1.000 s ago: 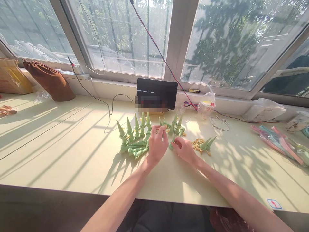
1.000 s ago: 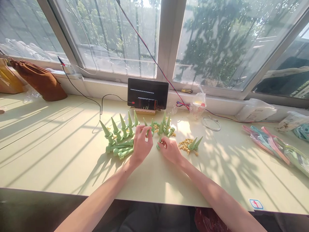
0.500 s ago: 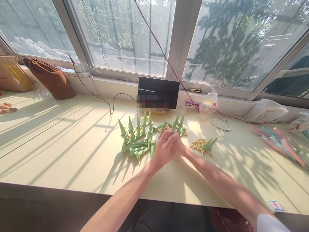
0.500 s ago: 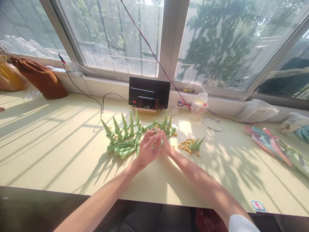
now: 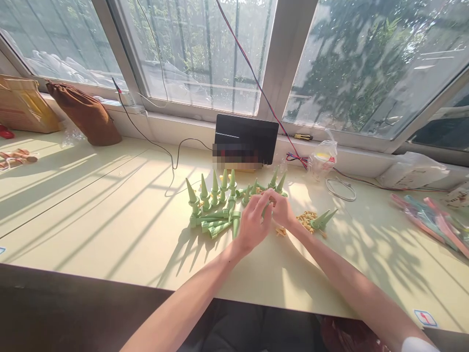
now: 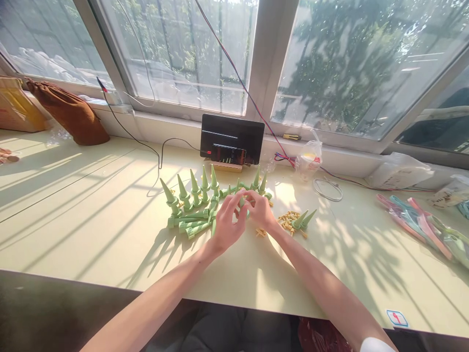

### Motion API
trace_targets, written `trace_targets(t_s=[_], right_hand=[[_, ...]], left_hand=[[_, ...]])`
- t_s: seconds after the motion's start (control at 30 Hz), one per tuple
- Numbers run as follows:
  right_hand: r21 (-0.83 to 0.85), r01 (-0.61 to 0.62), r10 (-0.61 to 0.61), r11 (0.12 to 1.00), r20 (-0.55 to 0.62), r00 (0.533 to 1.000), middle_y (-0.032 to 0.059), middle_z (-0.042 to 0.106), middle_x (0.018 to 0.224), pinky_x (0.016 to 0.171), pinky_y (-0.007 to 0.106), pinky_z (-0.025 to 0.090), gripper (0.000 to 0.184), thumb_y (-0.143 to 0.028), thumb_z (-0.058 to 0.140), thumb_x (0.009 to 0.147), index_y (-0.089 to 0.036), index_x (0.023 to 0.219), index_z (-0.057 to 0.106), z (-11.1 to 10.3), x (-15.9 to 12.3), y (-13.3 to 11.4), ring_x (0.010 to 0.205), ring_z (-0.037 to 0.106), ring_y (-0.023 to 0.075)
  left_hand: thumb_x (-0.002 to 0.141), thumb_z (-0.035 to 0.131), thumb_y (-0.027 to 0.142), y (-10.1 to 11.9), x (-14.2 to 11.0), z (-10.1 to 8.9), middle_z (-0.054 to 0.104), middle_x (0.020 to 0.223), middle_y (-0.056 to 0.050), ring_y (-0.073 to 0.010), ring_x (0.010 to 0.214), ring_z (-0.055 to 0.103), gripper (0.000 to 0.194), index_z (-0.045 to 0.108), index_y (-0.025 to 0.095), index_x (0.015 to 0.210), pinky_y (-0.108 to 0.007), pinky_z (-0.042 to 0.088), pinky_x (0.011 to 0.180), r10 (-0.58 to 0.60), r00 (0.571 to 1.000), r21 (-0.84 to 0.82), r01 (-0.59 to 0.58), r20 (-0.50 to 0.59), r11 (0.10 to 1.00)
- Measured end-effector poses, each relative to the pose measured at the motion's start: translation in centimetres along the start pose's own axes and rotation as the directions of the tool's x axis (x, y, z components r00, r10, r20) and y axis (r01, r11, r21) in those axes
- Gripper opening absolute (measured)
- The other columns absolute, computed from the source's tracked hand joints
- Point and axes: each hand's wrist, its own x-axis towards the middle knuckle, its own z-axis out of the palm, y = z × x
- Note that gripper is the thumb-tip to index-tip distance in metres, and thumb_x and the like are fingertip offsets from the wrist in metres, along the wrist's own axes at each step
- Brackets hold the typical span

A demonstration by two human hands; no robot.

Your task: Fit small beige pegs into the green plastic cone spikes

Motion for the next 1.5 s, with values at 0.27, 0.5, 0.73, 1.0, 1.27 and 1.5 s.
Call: trace_targets(t_s=[0.27,0.5,0.73,1.0,1.27,1.5], right_hand=[[-0.104,0.029,-0.047,0.994,-0.165,0.985,-0.0007,0.051,0.058,0.052,0.026,0.039,0.038,-0.047,0.046,0.096,-0.019,0.073,0.057,-3.3,-2.9,2.0,0.051,0.046,0.0124],[-0.214,0.087,-0.1,0.973,-0.052,0.994,-0.0035,0.037,0.057,0.052,0.024,0.031,0.04,-0.04,0.041,0.099,-0.019,0.066,0.051,-3.4,-4.5,2.6,0.053,0.032,0.0106],[-0.29,0.033,-0.007,0.956,0.088,0.996,-0.0032,0.049,0.058,0.058,0.023,0.034,0.027,-0.033,0.049,0.094,-0.018,0.072,0.057,-2.8,-4.5,1.9,0.055,0.042,0.0108],[-0.312,0.016,0.027,0.95,0.133,0.991,-0.0039,0.047,0.058,0.057,0.023,0.033,0.027,-0.027,0.049,0.092,-0.019,0.066,0.05,-3.7,-4.4,1.6,0.055,0.042,0.0103],[-0.28,0.0,0.061,0.96,0.212,0.975,-0.0077,0.041,0.051,0.053,0.022,0.031,0.018,-0.031,0.057,0.089,-0.02,0.076,0.054,-4.4,-4.6,1.3,0.049,0.036,0.0089],[-0.303,-0.03,0.142,0.953,0.357,0.923,-0.0075,0.049,0.054,0.053,0.023,0.033,0.022,-0.035,0.075,0.077,-0.021,0.08,0.058,-5.1,-4.7,0.5,0.051,0.043,0.0091]], left_hand=[[0.096,0.05,0.027,-0.6,0.2,0.4,0.063,0.092,-0.004,-0.0131,0.073,0.059,0.046,0.041,0.023,0.141,-0.023,0.05,0.058,-0.171,0.982,-0.023,0.173,0.08,0.985],[0.092,0.054,0.025,-1.9,0.4,0.4,0.065,0.085,-0.003,-0.0147,0.074,0.06,0.013,0.061,0.02,0.102,-0.023,0.048,0.057,-0.261,0.948,0.031,0.26,0.184,0.965],[0.089,0.056,0.023,-2.2,1.0,0.2,0.062,0.082,-0.002,-0.0151,0.074,0.058,0.006,0.058,0.019,0.086,-0.022,0.045,0.055,-0.301,0.922,0.071,0.292,0.242,0.954],[0.089,0.056,0.03,-2.7,1.3,0.0,0.063,0.084,-0.003,-0.0148,0.069,0.057,0.015,0.063,0.019,0.081,-0.027,0.045,0.063,-0.34,0.881,0.104,0.324,0.331,0.94],[0.084,0.058,0.027,-2.1,2.0,-1.1,0.066,0.09,-0.001,-0.0133,0.066,0.056,0.014,0.065,0.02,0.093,-0.027,0.045,0.067,-0.358,0.83,0.163,0.318,0.428,0.934],[0.079,0.054,0.017,-2.1,2.0,-1.4,0.066,0.09,-0.001,-0.0127,0.064,0.056,0.023,0.061,0.02,0.101,-0.026,0.043,0.061,-0.315,0.796,0.143,0.282,0.517,0.949]])
